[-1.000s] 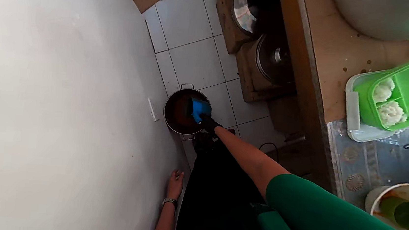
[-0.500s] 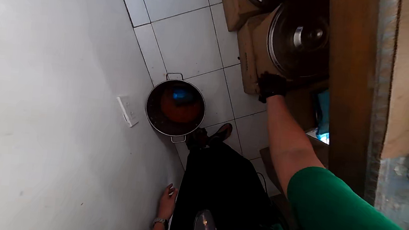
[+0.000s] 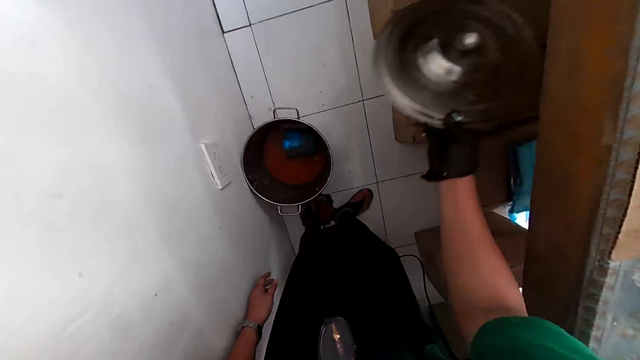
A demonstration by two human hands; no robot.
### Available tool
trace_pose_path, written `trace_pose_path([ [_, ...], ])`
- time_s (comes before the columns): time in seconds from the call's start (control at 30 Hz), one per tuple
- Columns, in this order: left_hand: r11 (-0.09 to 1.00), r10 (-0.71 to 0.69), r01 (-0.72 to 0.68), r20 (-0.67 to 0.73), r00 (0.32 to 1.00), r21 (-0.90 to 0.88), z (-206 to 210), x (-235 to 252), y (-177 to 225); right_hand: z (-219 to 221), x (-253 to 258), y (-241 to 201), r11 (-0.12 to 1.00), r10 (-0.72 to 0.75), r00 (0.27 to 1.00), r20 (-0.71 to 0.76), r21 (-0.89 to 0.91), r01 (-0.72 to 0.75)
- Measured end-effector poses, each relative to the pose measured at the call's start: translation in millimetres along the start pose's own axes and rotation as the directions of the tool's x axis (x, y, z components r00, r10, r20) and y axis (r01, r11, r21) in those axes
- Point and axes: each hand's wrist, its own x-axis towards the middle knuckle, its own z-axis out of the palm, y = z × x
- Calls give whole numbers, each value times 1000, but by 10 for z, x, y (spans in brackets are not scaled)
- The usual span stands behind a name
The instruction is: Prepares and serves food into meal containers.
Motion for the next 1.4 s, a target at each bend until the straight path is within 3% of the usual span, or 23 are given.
trace_pose_path([
  [0.07, 1000, 7, -7, -11, 1000, -15, -6, -44, -2, 278, -328, 132, 986, 148, 987, 57, -88, -143],
  [0.1, 1000, 6, -7, -15, 1000, -29, -3, -66, 2, 440, -480, 228, 956, 195, 979, 59, -234, -176],
  [0.13, 999, 4, -4, -13, 1000, -41, 4, -88, 11, 568, -616, 366, 893, 204, 974, 97, -426, -145],
  [0.2, 999, 4, -5, -9, 1000, -50, 23, -108, 9, 687, -828, 680, 602, 232, 905, 358, -783, 156],
  [0.27, 998, 9, -9, 0, 1000, -55, 48, -119, -20, 804, -949, 908, 203, 476, 674, 564, -817, 540],
  [0.3, 998, 10, -10, 0, 1000, -59, 64, -114, -47, 879, -1002, 1033, 64, 629, 552, 547, -745, 664],
  [0.33, 998, 11, -11, 3, 1000, -66, 80, -102, -83, 913, -1053, 1196, -7, 725, 455, 516, -656, 754],
  [0.4, 996, 15, -15, -5, 1000, -84, 118, -81, -180, 824, -1144, 1563, 3, 803, 316, 505, -534, 845],
  [0.47, 994, 12, -14, -27, 1000, -106, 155, -53, -315, 670, -1205, 1943, 43, 829, 236, 508, -478, 877],
  [0.53, 991, -7, 1, -43, 999, -136, 177, -37, -441, 657, -1240, 2217, 50, 896, 152, 417, -436, 899],
  [0.67, 991, -13, 3, -72, 997, -132, 189, -21, -580, 708, -1412, 2707, 55, 944, 119, 307, -504, 862],
  [0.77, 998, 19, -22, -52, 998, -57, 179, -16, -498, 920, -1599, 2663, 48, 949, 169, 265, -654, 755],
  [0.87, 998, 56, -57, -57, 997, -21, 166, -43, -346, 934, -1869, 2408, 135, 909, 148, 390, -611, 780],
  [0.93, 994, 108, -109, -46, 993, -3, 158, -79, -165, 810, -1970, 2061, 171, 877, 182, 444, -644, 746],
  [1.03, 975, 210, -210, 8, 978, 73, 98, -209, 195, 388, -2052, 1439, 181, 811, 357, 463, -779, 600],
  [1.1, 942, 299, -304, 58, 953, 142, 36, -326, 546, 198, -2060, 704, 135, 795, 484, 366, -884, 447],
  [1.2, 855, 435, -455, 134, 890, 249, -92, -522, 1182, -37, -2129, -468, 119, 762, 612, 214, -974, 192],
  [1.3, 748, 520, -555, 197, 831, 364, -206, -808, 1914, -462, -2454, -1270, 321, 567, 796, 209, -947, 20],
  [1.4, 570, 662, -705, 271, 699, 422, -165, -1201, 2691, -982, -3032, -1919, 533, 229, 971, 67, -843, -67],
])
